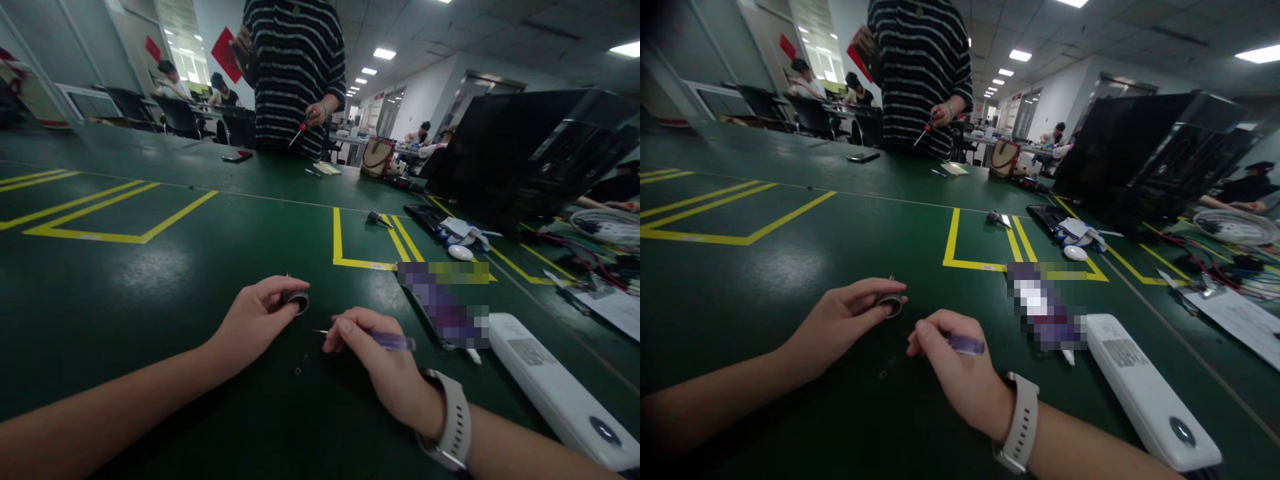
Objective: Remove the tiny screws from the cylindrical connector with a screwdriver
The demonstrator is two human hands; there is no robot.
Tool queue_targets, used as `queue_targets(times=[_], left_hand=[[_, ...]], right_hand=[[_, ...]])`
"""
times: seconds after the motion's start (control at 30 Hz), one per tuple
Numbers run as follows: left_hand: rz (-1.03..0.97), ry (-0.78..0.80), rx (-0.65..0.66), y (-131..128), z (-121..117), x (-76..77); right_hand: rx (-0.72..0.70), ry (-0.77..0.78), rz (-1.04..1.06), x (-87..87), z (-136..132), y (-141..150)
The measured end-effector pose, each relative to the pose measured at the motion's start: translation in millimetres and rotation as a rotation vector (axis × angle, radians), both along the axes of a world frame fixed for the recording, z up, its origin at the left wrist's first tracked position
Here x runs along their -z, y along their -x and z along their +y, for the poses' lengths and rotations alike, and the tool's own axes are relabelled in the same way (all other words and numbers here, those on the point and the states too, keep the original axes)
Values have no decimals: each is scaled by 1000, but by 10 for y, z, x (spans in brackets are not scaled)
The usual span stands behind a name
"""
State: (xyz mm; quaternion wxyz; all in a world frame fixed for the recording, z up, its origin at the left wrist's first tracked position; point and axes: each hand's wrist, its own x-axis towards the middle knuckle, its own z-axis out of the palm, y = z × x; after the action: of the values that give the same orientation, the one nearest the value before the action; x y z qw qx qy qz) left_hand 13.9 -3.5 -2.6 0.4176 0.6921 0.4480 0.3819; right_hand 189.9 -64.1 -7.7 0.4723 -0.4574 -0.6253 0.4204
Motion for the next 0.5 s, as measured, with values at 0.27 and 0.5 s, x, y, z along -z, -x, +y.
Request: queue_targets(times=[0.27,0.5], left_hand=[[-35,82,2,10,17,-1],[-43,103,12,10,21,2]], right_hand=[[-48,190,133,62,49,-13],[-70,152,15,-15,13,4]])
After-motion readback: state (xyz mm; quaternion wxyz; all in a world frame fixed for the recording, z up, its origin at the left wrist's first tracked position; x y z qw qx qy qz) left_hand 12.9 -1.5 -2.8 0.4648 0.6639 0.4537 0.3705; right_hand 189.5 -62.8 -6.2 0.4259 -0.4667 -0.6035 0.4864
